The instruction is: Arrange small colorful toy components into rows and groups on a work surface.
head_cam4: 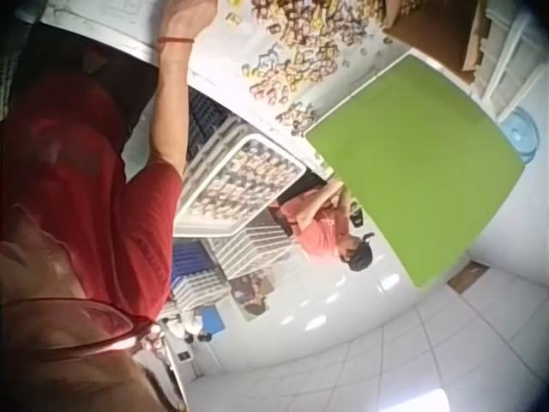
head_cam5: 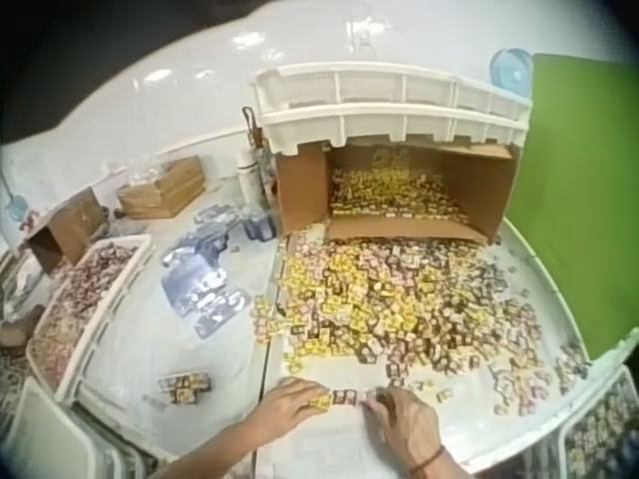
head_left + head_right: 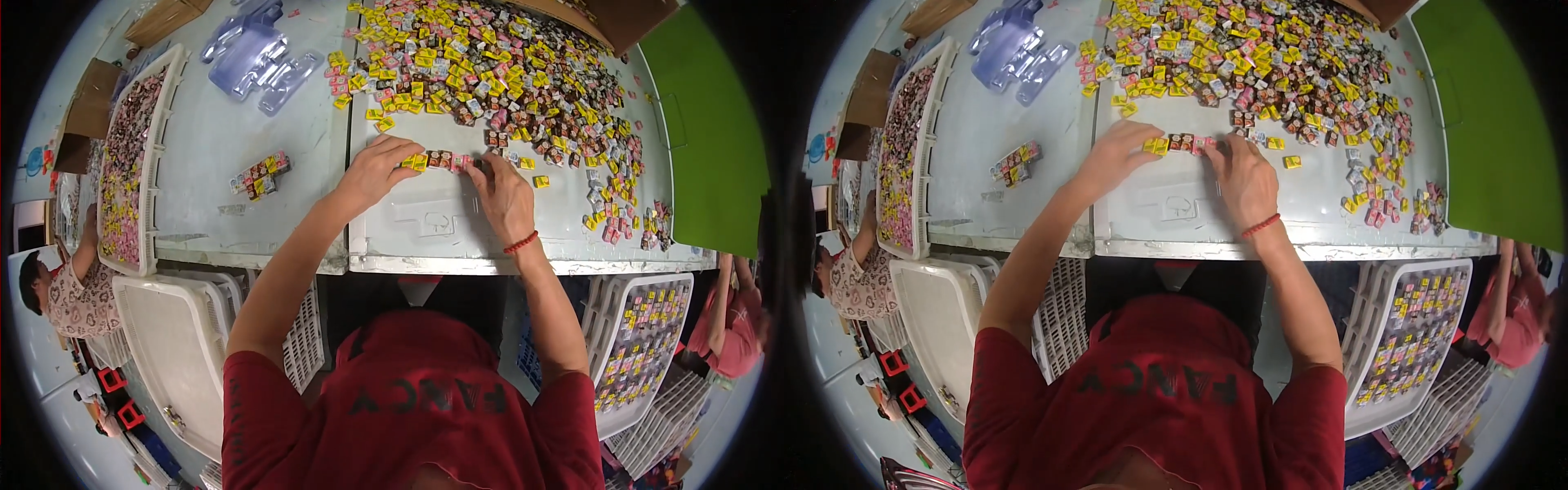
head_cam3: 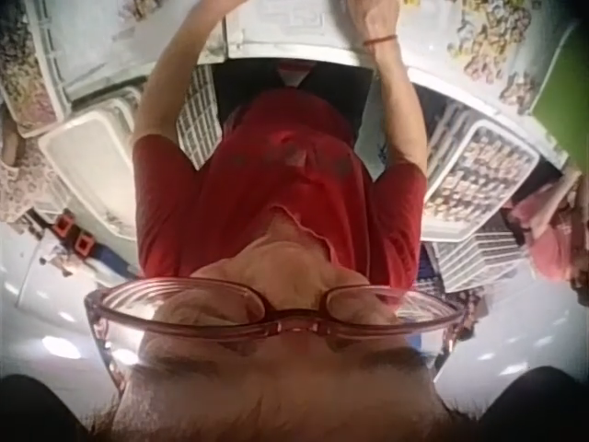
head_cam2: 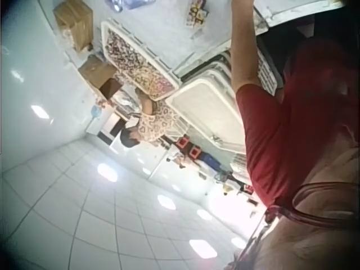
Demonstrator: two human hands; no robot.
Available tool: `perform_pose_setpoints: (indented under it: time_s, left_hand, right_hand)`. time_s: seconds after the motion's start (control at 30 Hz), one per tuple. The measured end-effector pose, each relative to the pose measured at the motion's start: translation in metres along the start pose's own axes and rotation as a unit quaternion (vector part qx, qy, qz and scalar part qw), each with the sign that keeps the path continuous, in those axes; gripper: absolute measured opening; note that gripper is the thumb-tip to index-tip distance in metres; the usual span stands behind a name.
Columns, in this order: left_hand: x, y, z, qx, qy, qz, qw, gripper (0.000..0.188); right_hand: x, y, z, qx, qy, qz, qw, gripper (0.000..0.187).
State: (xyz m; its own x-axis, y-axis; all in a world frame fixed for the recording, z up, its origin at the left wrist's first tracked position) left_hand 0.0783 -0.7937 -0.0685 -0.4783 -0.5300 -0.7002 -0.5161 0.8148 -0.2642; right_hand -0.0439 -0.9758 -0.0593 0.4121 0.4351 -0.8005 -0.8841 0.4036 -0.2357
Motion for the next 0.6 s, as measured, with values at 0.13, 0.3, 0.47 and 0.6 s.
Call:
perform_pose_setpoints:
  time_s: [0.13, 0.3, 0.47, 0.6]
  left_hand:
    - [-0.002, 0.000, 0.002, 0.039, -0.028, -0.022, 0.999, 0.039]
    - [-0.001, -0.004, 0.000, 0.055, -0.034, -0.030, 0.997, 0.042]
    - [0.003, -0.005, 0.000, 0.042, -0.032, -0.028, 0.998, 0.042]
    - [0.002, -0.005, 0.003, 0.035, -0.027, -0.020, 0.999, 0.041]
  right_hand:
    - [-0.007, 0.008, -0.014, -0.038, -0.034, 0.081, 0.995, 0.040]
    - [-0.005, 0.004, -0.007, -0.079, 0.014, 0.078, 0.994, 0.045]
    - [-0.004, -0.003, -0.005, -0.012, 0.008, 0.058, 0.998, 0.032]
    - [-0.003, -0.006, -0.007, -0.039, 0.001, 0.075, 0.996, 0.028]
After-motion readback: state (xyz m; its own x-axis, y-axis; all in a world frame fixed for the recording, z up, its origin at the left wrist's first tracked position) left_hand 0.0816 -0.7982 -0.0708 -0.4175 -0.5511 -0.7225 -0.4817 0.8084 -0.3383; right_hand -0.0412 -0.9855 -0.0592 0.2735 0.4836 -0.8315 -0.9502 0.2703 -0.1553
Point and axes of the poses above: each hand's wrist, its own y-axis away from the middle knuckle, its own x-axis out of the palm, z = x × y, the point moved 4 cm from there along -y, towards the middle knuckle, and after that the axes turned 2 degrees about y, right-handed, at the moved point
